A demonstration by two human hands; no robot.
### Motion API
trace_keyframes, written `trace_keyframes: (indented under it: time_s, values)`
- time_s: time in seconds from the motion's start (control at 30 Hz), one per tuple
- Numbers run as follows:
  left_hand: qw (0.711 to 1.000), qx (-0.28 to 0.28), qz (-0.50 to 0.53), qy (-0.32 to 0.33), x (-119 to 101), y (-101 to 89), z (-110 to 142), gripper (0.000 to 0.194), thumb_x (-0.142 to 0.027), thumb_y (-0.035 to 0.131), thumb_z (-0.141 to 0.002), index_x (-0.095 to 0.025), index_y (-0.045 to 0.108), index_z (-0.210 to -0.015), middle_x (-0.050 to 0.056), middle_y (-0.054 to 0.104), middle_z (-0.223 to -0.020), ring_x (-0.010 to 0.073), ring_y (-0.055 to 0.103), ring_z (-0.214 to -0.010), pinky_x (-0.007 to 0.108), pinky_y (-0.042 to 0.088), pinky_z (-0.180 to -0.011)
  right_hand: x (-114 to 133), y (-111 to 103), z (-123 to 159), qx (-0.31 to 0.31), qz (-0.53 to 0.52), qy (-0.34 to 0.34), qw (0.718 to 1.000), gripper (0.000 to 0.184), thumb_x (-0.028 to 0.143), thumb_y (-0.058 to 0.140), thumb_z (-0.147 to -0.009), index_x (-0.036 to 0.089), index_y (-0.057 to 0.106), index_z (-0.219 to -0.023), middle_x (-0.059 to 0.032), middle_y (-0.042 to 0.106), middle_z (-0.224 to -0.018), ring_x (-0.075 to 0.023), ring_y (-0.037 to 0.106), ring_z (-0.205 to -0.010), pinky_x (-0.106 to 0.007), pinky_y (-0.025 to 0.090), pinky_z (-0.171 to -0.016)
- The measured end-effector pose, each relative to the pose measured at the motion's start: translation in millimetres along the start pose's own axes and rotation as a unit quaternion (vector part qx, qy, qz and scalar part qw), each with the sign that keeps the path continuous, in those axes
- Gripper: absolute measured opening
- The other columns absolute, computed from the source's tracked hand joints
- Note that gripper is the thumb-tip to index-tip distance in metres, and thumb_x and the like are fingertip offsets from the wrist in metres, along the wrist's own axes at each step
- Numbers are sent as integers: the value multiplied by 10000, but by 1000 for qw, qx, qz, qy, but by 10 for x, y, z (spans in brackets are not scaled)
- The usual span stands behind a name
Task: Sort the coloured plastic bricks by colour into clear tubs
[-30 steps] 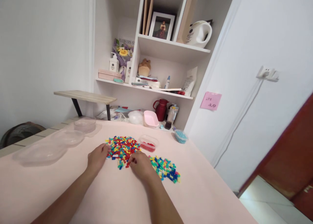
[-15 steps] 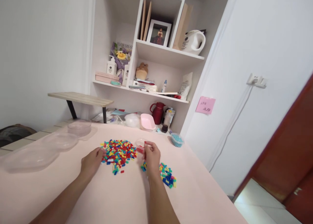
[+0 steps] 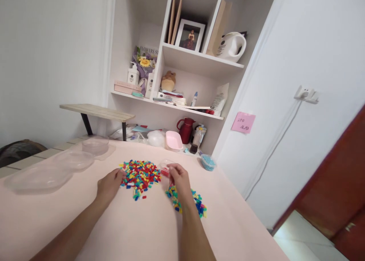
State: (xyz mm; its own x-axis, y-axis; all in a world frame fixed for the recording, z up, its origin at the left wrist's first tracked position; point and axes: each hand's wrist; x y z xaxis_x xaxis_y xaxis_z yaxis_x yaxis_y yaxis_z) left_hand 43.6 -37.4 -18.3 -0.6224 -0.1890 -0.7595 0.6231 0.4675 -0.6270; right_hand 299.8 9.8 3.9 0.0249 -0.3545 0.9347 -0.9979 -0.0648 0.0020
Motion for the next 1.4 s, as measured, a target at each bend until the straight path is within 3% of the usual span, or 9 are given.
trace_keyframes:
  time_s: [0.13, 0.33, 0.63, 0.77, 0.87, 0.97, 1.03, 1.2, 1.4]
  values:
    - [1000, -2, -1, 1, -19, -11, 20, 339, -302, 346, -890, -280, 677, -822, -36, 779, -874, 185, 701, -923, 314, 413, -859, -42, 166, 137, 258, 139, 13, 956, 184, 343, 646, -784, 183, 716, -841, 26, 588, -609, -98, 478, -494, -212, 361, -478]
    - [1000, 2, -3, 3, -26, -7, 25, 338, -289, 347, -887, -283, 677, -815, -44, 778, -856, 177, 703, -905, 315, 404, -871, -144, 280, 205, 310, 284, -23, 907, 111, 197, 690, -721, 215, 744, -816, 30, 610, -643, -116, 532, -589, -216, 373, -561]
    - [1000, 5, -13, 4, -17, -3, 8, 330, -309, 358, -888, -280, 684, -848, -34, 782, -876, 186, 704, -912, 311, 402, -871, -120, 363, 239, 281, 225, -3, 933, 67, 213, 639, -742, 196, 701, -762, 40, 583, -563, -105, 516, -502, -203, 364, -494]
    - [1000, 9, -20, 4, -7, 0, -8, 338, -335, 351, -893, -275, 680, -840, -20, 781, -875, 211, 702, -938, 332, 403, -876, -69, 299, 132, 92, 93, -8, 991, 220, 366, 599, -797, 172, 672, -870, 43, 559, -541, -106, 488, -404, -221, 393, -430]
    - [1000, 11, -20, 4, -6, 1, -10, 337, -328, 351, -892, -280, 678, -826, -26, 781, -898, 208, 699, -953, 335, 402, -883, -40, 148, 18, -59, 32, -38, 997, 381, 464, 617, -790, 157, 652, -1013, -26, 668, -717, -139, 588, -511, -254, 473, -498]
    - [1000, 14, -21, 3, -15, -2, -1, 335, -326, 350, -895, -282, 676, -833, -26, 782, -893, 205, 699, -951, 339, 402, -888, -44, -9, -60, -112, 1, -49, 993, 524, 485, 662, -748, 179, 606, -1170, -104, 685, -1054, -171, 668, -664, -303, 531, -611]
    - [1000, 15, -21, 2, -23, -6, 3, 335, -335, 349, -900, -281, 675, -843, -22, 783, -897, 204, 698, -960, 341, 402, -891, -55, -67, -76, -126, -10, -45, 991, 551, 482, 665, -747, 191, 589, -1208, -117, 659, -1124, -182, 686, -694, -313, 535, -626]
    - [1000, 17, -19, 3, -33, -10, -4, 333, -359, 360, -902, -280, 678, -842, -18, 783, -929, 208, 697, -971, 347, 404, -892, -49, -22, -22, -126, -2, -54, 991, 392, 453, 617, -799, 171, 653, -1068, -40, 668, -831, -139, 618, -562, -274, 497, -554]
    - [1000, 12, -17, 5, -36, -10, 8, 325, -318, 369, -888, -282, 685, -822, -32, 782, -878, 193, 699, -939, 331, 398, -903, -101, 155, 66, -2, 110, -69, 991, 302, 379, 517, -874, 169, 691, -1003, 27, 563, -602, -115, 501, -456, -236, 409, -466]
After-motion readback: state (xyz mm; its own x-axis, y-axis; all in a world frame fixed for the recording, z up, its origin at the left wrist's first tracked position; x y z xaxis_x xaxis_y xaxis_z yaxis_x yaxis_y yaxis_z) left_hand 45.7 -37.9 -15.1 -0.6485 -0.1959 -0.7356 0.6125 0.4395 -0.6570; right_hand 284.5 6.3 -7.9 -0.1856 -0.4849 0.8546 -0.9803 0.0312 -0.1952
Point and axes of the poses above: each hand's wrist, its own z-axis away from the middle knuckle, its own y-axis out of the palm, x = y × z
